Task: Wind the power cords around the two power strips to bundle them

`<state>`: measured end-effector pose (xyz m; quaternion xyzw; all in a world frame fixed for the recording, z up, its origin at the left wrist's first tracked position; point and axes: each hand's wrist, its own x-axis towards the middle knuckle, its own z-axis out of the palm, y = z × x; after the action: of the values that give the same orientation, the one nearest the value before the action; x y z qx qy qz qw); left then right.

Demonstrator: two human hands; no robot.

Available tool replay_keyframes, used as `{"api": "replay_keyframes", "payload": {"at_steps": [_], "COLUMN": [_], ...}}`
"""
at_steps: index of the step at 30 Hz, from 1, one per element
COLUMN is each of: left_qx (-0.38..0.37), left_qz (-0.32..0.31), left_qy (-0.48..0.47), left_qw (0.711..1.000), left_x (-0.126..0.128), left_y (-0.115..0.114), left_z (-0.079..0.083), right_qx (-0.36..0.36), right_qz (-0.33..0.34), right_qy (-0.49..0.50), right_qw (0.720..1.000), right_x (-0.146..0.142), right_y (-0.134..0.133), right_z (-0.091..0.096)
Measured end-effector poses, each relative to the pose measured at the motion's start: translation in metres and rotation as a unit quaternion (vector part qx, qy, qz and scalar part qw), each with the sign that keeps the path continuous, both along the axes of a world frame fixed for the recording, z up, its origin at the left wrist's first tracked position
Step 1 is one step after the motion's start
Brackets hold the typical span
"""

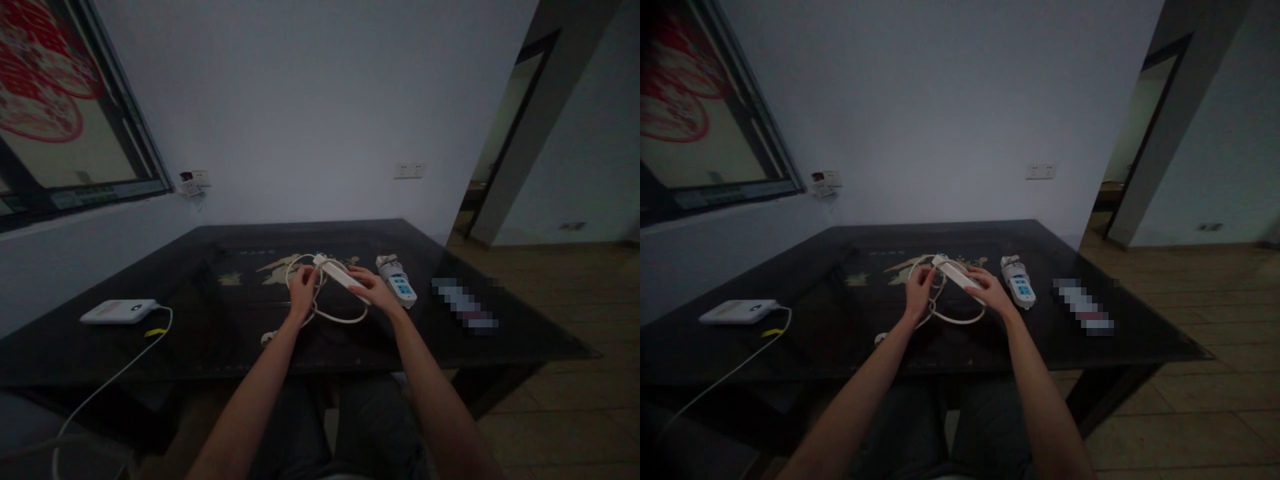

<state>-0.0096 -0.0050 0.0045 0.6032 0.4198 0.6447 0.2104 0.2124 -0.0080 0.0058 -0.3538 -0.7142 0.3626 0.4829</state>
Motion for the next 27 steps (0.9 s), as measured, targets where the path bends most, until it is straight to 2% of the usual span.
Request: {"api": "replay_keyframes", "payload": {"at_steps": [6,13,19,27], "left_qx": [-0.005,-0.008,-0.031,-0.060], "left_qz": [-0.008,0.057,0.097,0.075], "left_qy": [-0.032,-0.088,-0.140,-0.183], "left_qw": [0.999,0.994,0.985,0.978], "left_x": [0.002,-0.002,-0.016,-0.016], "left_y": [0.003,0.003,0.015,0.020], "left_z": [-0.002,0.002,-0.005,-0.010], "right_qx": [0.014,0.012,0.003,-0.092], "right_qz": [-0.014,0.014,0.063,0.111], "right_qy": [-0.007,-0.029,-0.027,0.000], "right_qw": [1.000,0.999,0.998,0.990], "right_x": [-0.001,0.008,0.015,0.032], "right_y": [0.000,-0.005,-0.016,-0.022], "right_z": [-0.001,0.009,0.020,0.021]}}
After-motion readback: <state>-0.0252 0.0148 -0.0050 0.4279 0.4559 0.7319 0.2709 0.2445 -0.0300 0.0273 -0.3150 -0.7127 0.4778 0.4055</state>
